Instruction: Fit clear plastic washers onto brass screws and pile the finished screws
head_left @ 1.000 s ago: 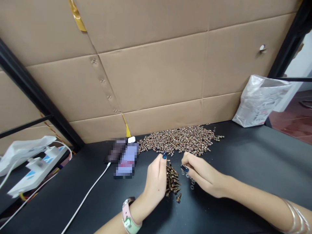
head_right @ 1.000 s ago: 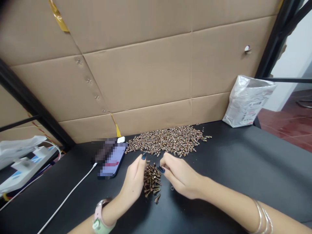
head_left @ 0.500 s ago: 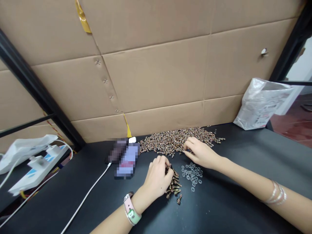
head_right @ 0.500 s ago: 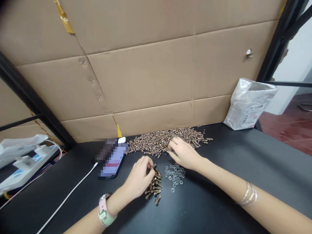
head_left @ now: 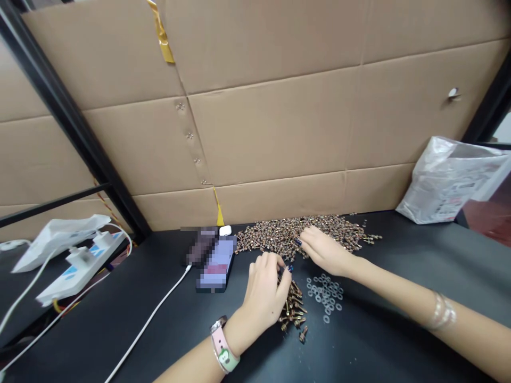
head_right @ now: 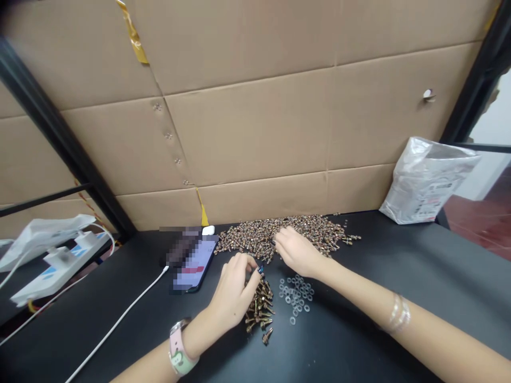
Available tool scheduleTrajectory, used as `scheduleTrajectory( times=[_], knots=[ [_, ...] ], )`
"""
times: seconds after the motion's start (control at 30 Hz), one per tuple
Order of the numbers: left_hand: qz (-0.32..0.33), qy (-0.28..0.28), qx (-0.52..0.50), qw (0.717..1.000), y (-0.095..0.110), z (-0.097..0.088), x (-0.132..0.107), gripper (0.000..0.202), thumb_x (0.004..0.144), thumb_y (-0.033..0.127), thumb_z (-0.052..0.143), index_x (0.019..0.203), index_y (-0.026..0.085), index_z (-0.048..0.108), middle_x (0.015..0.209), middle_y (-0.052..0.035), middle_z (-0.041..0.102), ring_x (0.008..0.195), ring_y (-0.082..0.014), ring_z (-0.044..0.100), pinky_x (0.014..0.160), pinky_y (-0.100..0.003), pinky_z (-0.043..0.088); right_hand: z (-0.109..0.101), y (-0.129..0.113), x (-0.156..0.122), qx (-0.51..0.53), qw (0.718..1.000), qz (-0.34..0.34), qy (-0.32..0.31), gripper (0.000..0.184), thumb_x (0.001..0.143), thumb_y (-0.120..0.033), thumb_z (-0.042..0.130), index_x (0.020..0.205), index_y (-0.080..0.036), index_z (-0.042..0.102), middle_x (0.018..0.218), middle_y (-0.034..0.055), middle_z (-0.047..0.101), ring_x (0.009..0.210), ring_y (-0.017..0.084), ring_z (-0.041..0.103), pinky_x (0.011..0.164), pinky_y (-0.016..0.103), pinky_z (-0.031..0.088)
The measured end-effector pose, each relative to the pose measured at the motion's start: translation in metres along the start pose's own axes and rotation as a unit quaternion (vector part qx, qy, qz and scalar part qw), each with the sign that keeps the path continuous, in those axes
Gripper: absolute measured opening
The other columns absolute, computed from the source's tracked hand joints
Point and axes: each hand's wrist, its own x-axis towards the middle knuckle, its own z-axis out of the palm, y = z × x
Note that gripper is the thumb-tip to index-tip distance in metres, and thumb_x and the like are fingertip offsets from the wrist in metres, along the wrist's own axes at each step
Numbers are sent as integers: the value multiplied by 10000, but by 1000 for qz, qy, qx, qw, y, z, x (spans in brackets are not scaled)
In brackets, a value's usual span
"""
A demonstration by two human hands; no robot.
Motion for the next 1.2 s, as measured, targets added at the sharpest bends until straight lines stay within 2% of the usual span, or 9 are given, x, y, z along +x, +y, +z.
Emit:
scheduleTrajectory(
  times=[0.07, 0.17, 0.4, 0.53, 0.63, 0.7, 0.8, 0.93, 1.2],
  knots=[
    [41, -4, 10, 999, 5, -3, -2, 125, 908, 280, 390, 894, 201, 485, 885, -18, 518, 834, -183, 450, 742, -327, 335, -7, -14, -15, 145, 988, 54, 11, 325, 954, -239, 267, 677, -192, 430, 722, 27, 487, 703, 165, 453, 674, 294, 373],
    [106, -24, 17, 994, 13, -4, -6, 186, 913, 354, 398, 913, 195, 496, 893, -32, 520, 822, -190, 436, 724, -328, 335, -11, -39, -37, 302, 946, 114, 24, 331, 955, -320, 297, 659, -203, 390, 682, -4, 441, 656, 149, 422, 613, 272, 358],
    [170, -40, 65, 982, 23, 5, -12, 279, 943, 215, 216, 768, 178, 430, 763, -41, 489, 701, -187, 382, 645, -341, 294, -4, -72, -61, 465, 871, 157, 0, 421, 931, -453, 324, 606, -194, 388, 613, -16, 430, 598, 130, 394, 570, 245, 329],
    [203, -14, 97, 974, 24, 3, -11, 265, 937, 231, 265, 736, 176, 430, 730, -43, 483, 676, -188, 369, 607, -335, 259, 4, -77, -63, 559, 800, 215, -38, 522, 903, -527, 315, 517, -186, 403, 478, -25, 404, 480, 112, 374, 493, 244, 291],
    [210, 1, 97, 973, 25, 3, -13, 264, 935, 230, 286, 724, 177, 435, 721, -42, 486, 672, -184, 372, 599, -328, 248, 8, -79, -63, 627, 734, 258, -36, 480, 845, -565, 414, 551, -187, 396, 469, -56, 332, 435, 88, 295, 442, 231, 239],
    [214, 9, 83, 973, 25, 4, -14, 275, 939, 233, 281, 717, 176, 434, 718, -41, 488, 671, -182, 374, 598, -325, 247, 8, -81, -64, 657, 707, 261, -22, 441, 822, -557, 471, 595, -185, 400, 511, -66, 299, 457, 81, 262, 441, 221, 226],
    [224, 19, 62, 972, 25, 5, -15, 296, 943, 231, 258, 710, 173, 430, 705, -40, 480, 667, -178, 368, 594, -322, 248, 5, -83, -68, 678, 699, 224, -14, 399, 847, -512, 473, 633, -184, 399, 565, -59, 290, 508, 86, 243, 469, 220, 238],
    [222, 24, 61, 973, 24, 4, -15, 304, 946, 239, 258, 699, 170, 422, 686, -36, 464, 661, -174, 362, 588, -321, 241, 0, -84, -70, 669, 719, 186, -10, 303, 883, -430, 460, 706, -186, 433, 650, -34, 355, 583, 104, 303, 537, 233, 281],
    [251, 40, 63, 965, 26, 7, -14, 317, 949, 246, 267, 688, 160, 425, 681, -34, 475, 650, -165, 340, 582, -316, 233, 6, -81, -69, 644, 738, 201, -8, 360, 905, -475, 397, 690, -186, 408, 624, -43, 326, 555, 99, 280, 502, 229, 262]
  ],
)
